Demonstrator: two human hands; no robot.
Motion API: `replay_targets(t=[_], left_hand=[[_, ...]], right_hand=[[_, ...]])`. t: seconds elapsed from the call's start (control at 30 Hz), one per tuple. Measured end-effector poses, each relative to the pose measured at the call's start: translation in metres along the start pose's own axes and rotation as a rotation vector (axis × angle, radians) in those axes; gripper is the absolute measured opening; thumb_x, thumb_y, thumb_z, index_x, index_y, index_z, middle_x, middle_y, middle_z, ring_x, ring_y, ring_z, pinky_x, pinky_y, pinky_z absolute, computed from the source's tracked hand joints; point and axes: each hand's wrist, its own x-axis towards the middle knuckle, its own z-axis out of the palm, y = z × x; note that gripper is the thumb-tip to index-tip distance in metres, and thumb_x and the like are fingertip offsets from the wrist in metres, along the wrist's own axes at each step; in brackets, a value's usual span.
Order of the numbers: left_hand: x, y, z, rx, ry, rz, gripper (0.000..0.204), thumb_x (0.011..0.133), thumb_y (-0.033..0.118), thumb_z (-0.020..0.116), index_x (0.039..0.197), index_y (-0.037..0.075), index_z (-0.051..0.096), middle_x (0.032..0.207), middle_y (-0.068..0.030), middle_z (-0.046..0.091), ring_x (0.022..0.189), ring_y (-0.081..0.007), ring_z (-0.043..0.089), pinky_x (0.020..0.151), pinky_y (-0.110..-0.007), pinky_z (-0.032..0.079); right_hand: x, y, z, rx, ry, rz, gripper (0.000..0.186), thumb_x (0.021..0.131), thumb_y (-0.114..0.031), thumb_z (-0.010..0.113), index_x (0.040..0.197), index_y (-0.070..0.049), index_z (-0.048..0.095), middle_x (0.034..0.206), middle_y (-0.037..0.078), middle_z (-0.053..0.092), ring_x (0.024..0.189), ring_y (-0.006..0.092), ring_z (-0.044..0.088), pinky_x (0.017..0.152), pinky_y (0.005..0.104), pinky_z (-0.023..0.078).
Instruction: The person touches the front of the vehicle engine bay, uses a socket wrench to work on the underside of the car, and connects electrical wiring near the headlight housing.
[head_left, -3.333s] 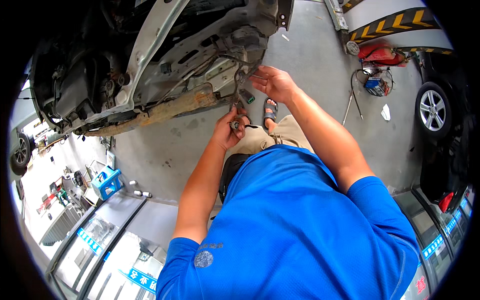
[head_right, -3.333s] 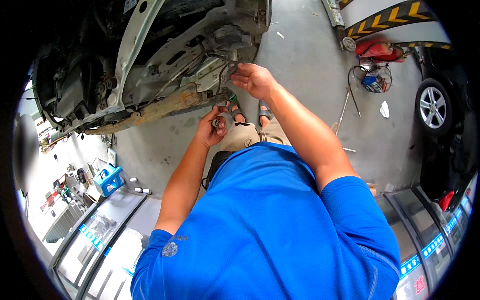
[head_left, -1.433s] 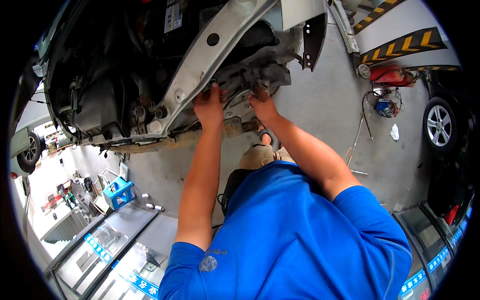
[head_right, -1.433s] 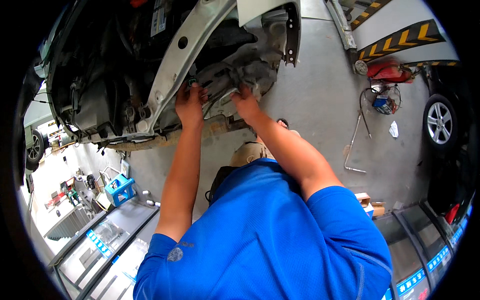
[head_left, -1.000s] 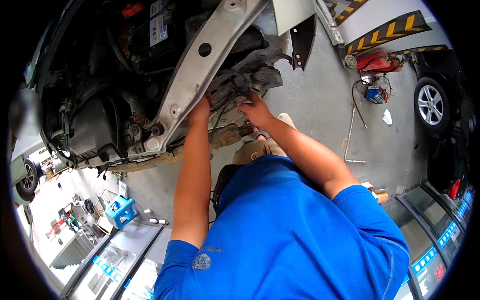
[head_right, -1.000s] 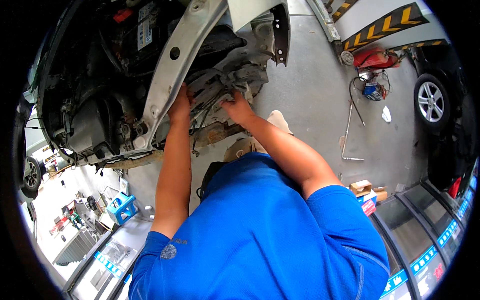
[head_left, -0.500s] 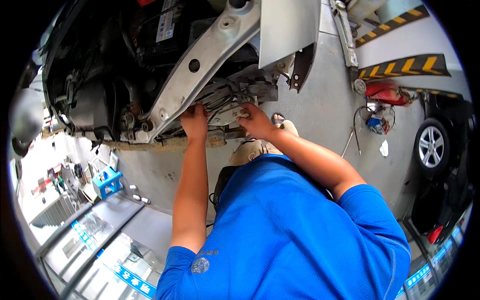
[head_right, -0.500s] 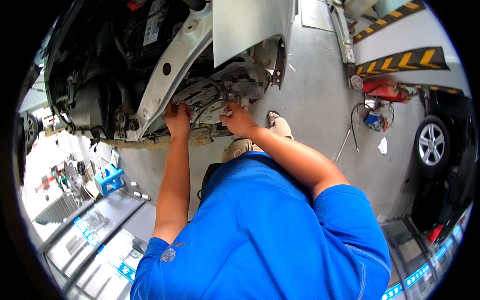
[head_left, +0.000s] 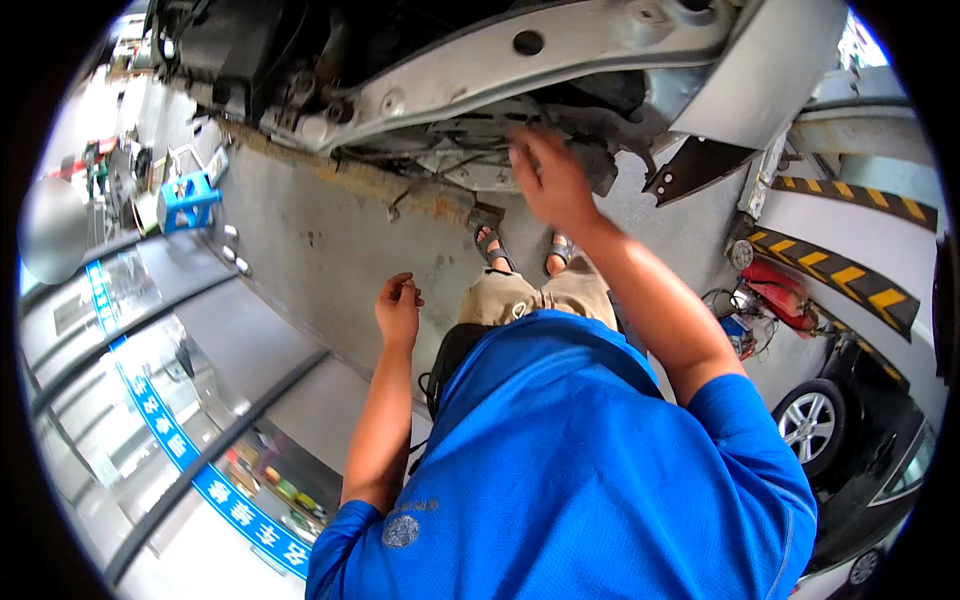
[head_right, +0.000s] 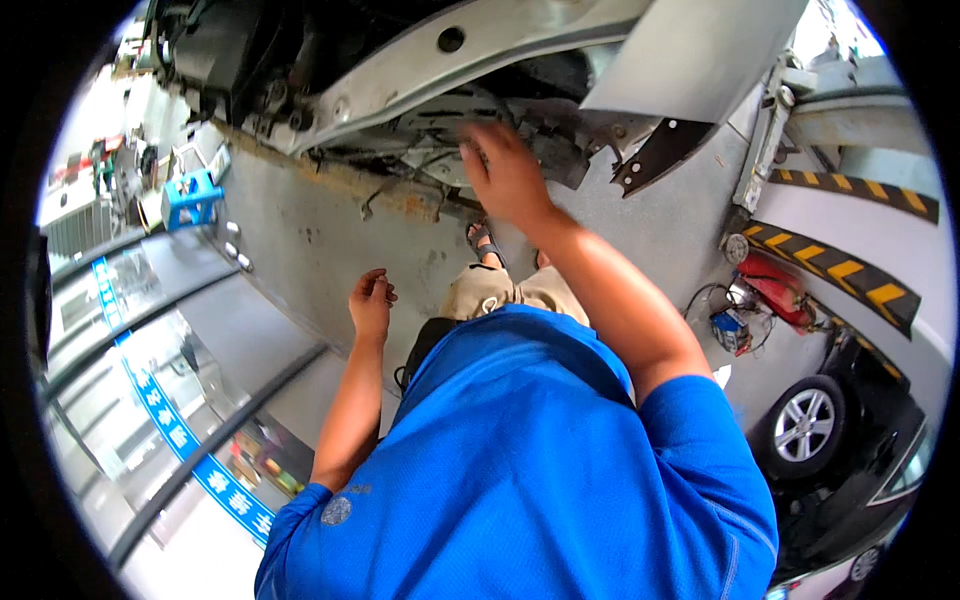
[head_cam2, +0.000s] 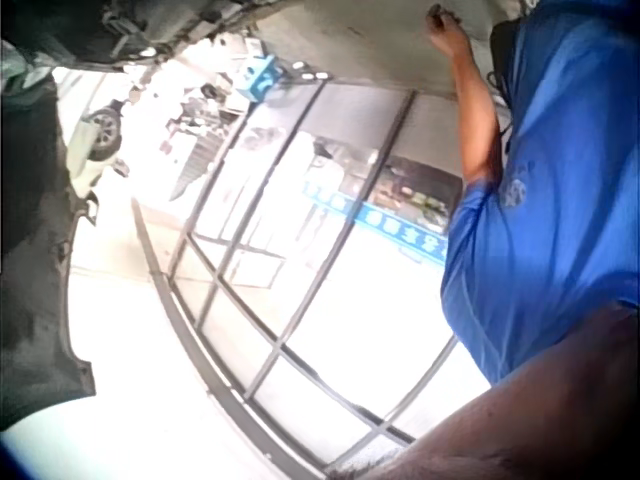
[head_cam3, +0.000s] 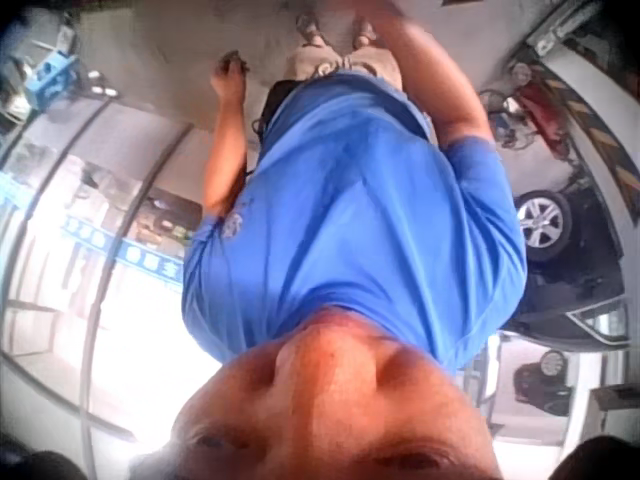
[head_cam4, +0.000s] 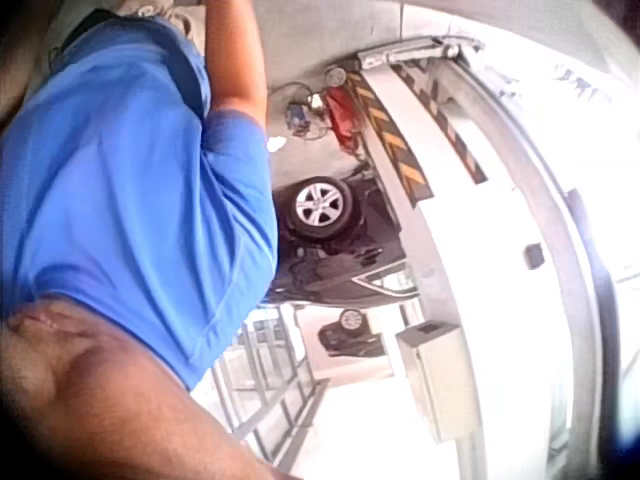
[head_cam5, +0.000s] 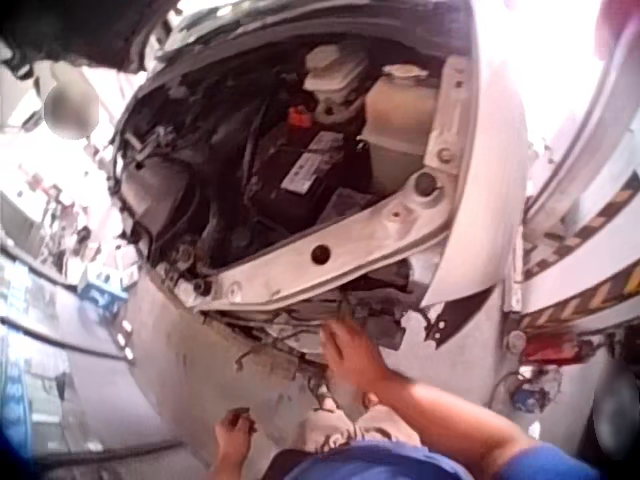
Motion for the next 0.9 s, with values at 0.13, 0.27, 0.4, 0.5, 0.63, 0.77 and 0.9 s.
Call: replay_targets(t=[0.13,0.27,0.4,0.5,0.63,0.77,0.9], left_hand=[[-0.028,-0.061,-0.011,0.004,-0.105,-0.109,0.023,0.087,0.018,0.052,0.103,0.004,0.059,0.075,-0.0045,0.060,0.062,-0.0110,0.057,0.054,-0.024,0.043],[-0.050,-0.097,-0.022,0.045,-0.205,-0.149,0.027,0.087,0.020,0.051,0.108,0.004,0.057,0.082,-0.0066,0.062,0.065,-0.0122,0.059,0.057,-0.025,0.045],[-0.071,-0.140,-0.051,-0.009,-0.168,-0.231,0.029,0.086,0.021,0.051,0.111,0.005,0.055,0.087,-0.0079,0.062,0.067,-0.0136,0.059,0.058,-0.027,0.045],[-0.091,-0.173,-0.084,-0.034,-0.081,-0.304,0.031,0.084,0.022,0.055,0.109,0.005,0.056,0.084,-0.0065,0.062,0.066,-0.0139,0.060,0.057,-0.027,0.045],[-0.125,-0.240,-0.133,-0.124,-0.005,-0.441,0.030,0.083,0.022,0.055,0.108,0.006,0.057,0.083,-0.0067,0.062,0.066,-0.0155,0.060,0.056,-0.028,0.046],[-0.156,-0.297,-0.166,-0.162,0.011,-0.557,0.028,0.083,0.021,0.055,0.105,0.004,0.057,0.083,-0.0087,0.062,0.064,-0.0169,0.061,0.052,-0.027,0.045],[-0.166,-0.323,-0.190,-0.206,0.030,-0.602,0.028,0.083,0.020,0.056,0.105,0.003,0.058,0.082,-0.0096,0.062,0.063,-0.0163,0.061,0.051,-0.026,0.045]], right_hand=[[0.081,0.006,0.024,-0.499,-0.148,-0.198,0.031,0.081,-0.020,0.055,0.107,-0.004,0.055,0.107,0.019,0.055,0.097,0.0365,0.052,0.082,0.0439,0.042],[0.116,0.029,0.035,-0.552,-0.516,-0.025,0.035,0.084,-0.028,0.051,0.113,-0.009,0.054,0.118,0.017,0.053,0.109,0.0349,0.048,0.092,0.0421,0.039],[0.132,0.063,0.046,-0.303,-0.634,0.169,0.050,0.086,-0.041,0.054,0.124,-0.008,0.048,0.130,0.010,0.046,0.116,0.0241,0.043,0.098,0.0340,0.034],[0.135,0.067,0.063,-0.480,-0.567,0.092,0.051,0.086,-0.042,0.054,0.125,-0.010,0.048,0.130,0.011,0.046,0.118,0.0247,0.042,0.099,0.0343,0.033],[0.134,0.075,0.065,-0.536,-0.437,-0.012,0.055,0.084,-0.046,0.055,0.126,-0.012,0.047,0.130,0.011,0.046,0.120,0.0264,0.040,0.100,0.0350,0.032],[0.129,0.043,0.067,-0.551,-0.507,0.053,0.067,0.083,-0.058,0.045,0.133,-0.014,0.039,0.136,0.011,0.039,0.125,0.0279,0.035,0.102,0.0376,0.029],[0.105,0.030,0.071,-0.693,-0.471,0.242,0.082,0.079,-0.069,0.037,0.135,-0.009,0.033,0.138,0.018,0.033,0.128,0.0330,0.031,0.104,0.0420,0.027]])
